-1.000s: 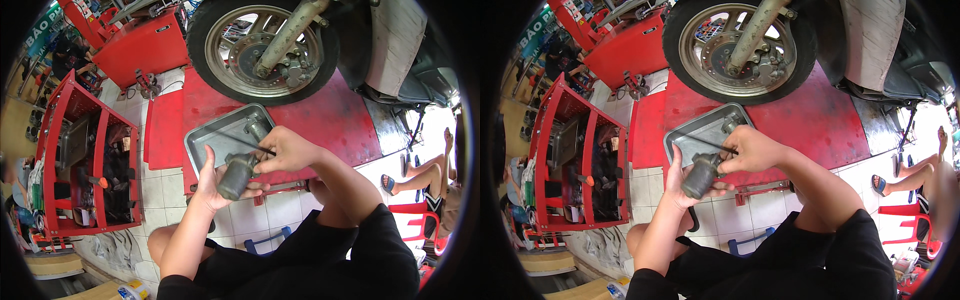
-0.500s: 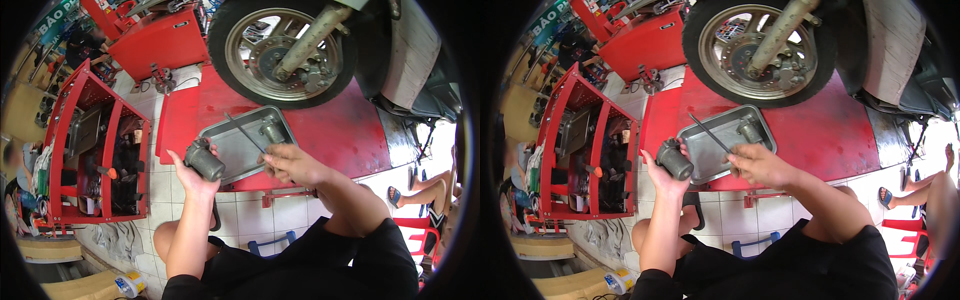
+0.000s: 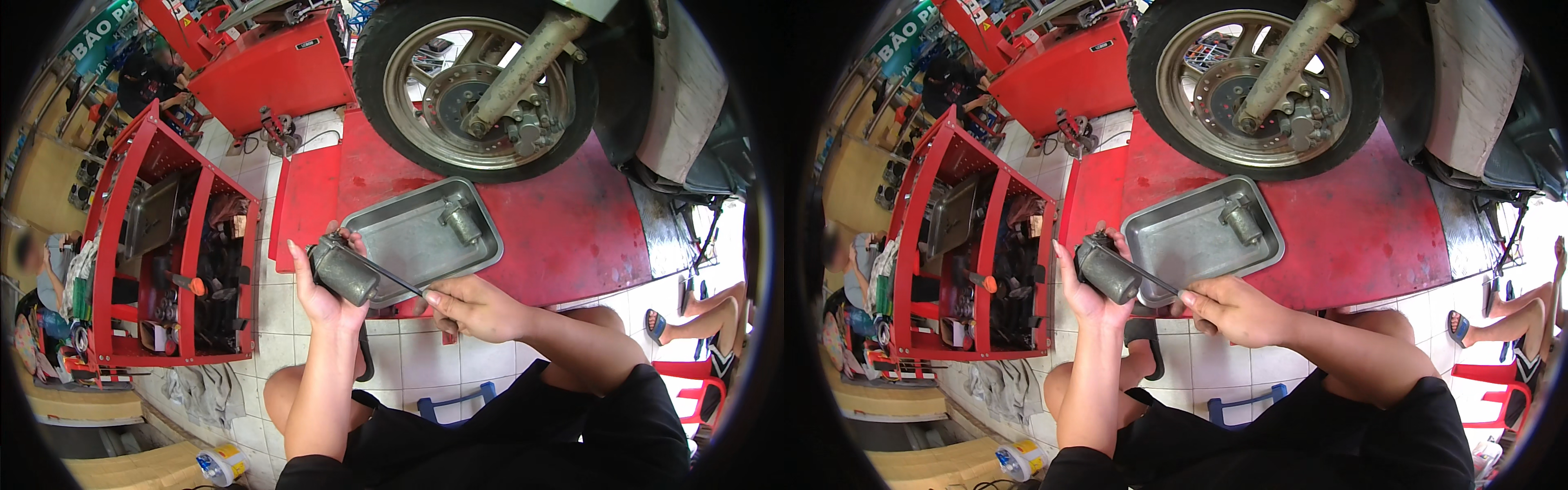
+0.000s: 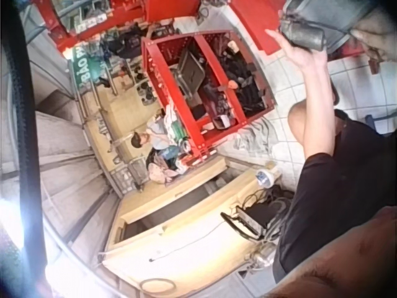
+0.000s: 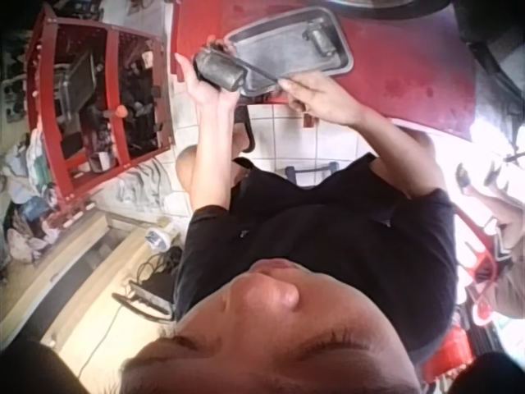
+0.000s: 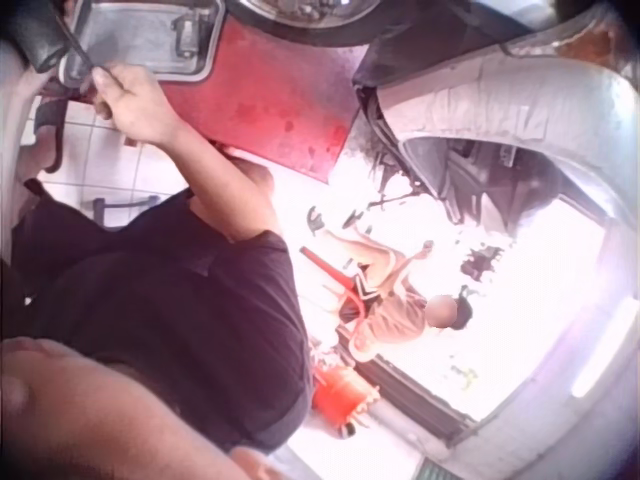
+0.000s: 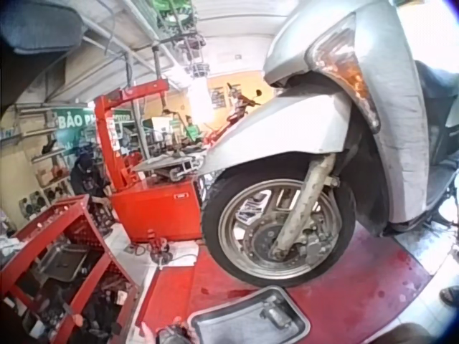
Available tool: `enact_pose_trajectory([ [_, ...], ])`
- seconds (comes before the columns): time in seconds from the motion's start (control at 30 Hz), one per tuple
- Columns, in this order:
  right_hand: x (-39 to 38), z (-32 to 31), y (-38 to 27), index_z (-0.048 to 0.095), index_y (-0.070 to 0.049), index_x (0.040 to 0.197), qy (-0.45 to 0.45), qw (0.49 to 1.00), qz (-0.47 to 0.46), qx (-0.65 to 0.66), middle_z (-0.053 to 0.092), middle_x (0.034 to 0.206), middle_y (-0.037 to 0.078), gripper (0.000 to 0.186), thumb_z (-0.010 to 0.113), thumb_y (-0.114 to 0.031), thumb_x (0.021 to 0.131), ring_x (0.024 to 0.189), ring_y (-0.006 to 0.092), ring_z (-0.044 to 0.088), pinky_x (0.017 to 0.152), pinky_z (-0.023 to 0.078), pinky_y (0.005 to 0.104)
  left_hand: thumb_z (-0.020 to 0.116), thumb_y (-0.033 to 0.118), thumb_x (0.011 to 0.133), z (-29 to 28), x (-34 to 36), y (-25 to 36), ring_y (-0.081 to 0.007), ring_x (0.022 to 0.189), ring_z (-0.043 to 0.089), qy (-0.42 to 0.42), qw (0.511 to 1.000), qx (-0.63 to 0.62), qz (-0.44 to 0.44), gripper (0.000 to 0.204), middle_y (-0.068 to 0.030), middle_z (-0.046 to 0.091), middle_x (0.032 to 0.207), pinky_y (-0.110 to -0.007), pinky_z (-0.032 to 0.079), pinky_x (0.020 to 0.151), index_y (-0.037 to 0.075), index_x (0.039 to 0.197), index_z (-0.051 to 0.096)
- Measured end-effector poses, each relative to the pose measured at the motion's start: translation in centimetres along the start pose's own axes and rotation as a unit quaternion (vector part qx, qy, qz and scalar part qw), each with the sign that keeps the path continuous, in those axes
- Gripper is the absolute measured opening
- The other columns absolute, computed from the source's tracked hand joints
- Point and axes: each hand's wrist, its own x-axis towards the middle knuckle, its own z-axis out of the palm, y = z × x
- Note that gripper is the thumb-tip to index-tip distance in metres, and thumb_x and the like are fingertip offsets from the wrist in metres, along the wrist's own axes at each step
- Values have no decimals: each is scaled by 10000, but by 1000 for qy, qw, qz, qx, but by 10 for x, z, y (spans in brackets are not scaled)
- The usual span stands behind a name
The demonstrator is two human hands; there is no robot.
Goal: The person sits on the floor of a workshop and uses a thin metal rod to clean or adjust a cylindrical metal component, likely a starter motor. The person repeatedly inserts the rod into the component and rotates it while holding it over a metal tray. A scooter is visible in the background.
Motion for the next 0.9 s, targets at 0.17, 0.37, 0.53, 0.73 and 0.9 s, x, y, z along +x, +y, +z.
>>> enact_pose_trajectory([
  [0.17, -3, 0, -1, 576, 29, 1089, -23, 999, 15, -46, 505, 758, 17, 368, 387, -286, 1098, 726, 111, 515, 702, 488, 299, 551, 537, 981, 13, -7, -5, -318, 1103, 600, -6, 999, 39, -38, 700, -185, 604, 1117, -363, 521, 992, -84, 1299, 497],
  [0.37, -4, 1, 7, 551, 41, 1111, -36, 999, 27, -18, 499, 767, 26, 357, 389, -277, 1098, 744, 127, 506, 732, 477, 306, 535, 505, 999, 1, -7, -2, -309, 1064, 606, 11, 999, 21, -33, 634, -186, 608, 1081, -364, 532, 958, -78, 1246, 522],
  [0.53, 1, 1, 16, 587, 22, 1097, -20, 1000, 17, -2, 530, 721, 21, 346, 383, -258, 1093, 679, 101, 486, 668, 441, 295, 567, 494, 985, -8, -1, -2, -289, 1054, 611, 25, 999, 28, -23, 611, -193, 598, 1083, -353, 560, 931, -77, 1200, 529],
  [0.73, 2, 0, 13, 588, 18, 1098, -20, 999, 28, 1, 525, 717, 18, 349, 383, -264, 1094, 675, 98, 480, 665, 438, 290, 559, 499, 988, -3, -3, -6, -306, 1049, 614, 32, 999, 40, -19, 598, -187, 610, 1062, -361, 553, 927, -65, 1186, 547],
  [0.9, 1, 1, 11, 593, 28, 1094, -16, 999, 30, -6, 522, 714, 19, 352, 390, -260, 1092, 675, 103, 478, 669, 439, 293, 547, 512, 991, -5, -1, -6, -318, 1053, 615, 39, 999, 21, -25, 602, -181, 620, 1050, -374, 543, 935, -55, 1192, 553],
])
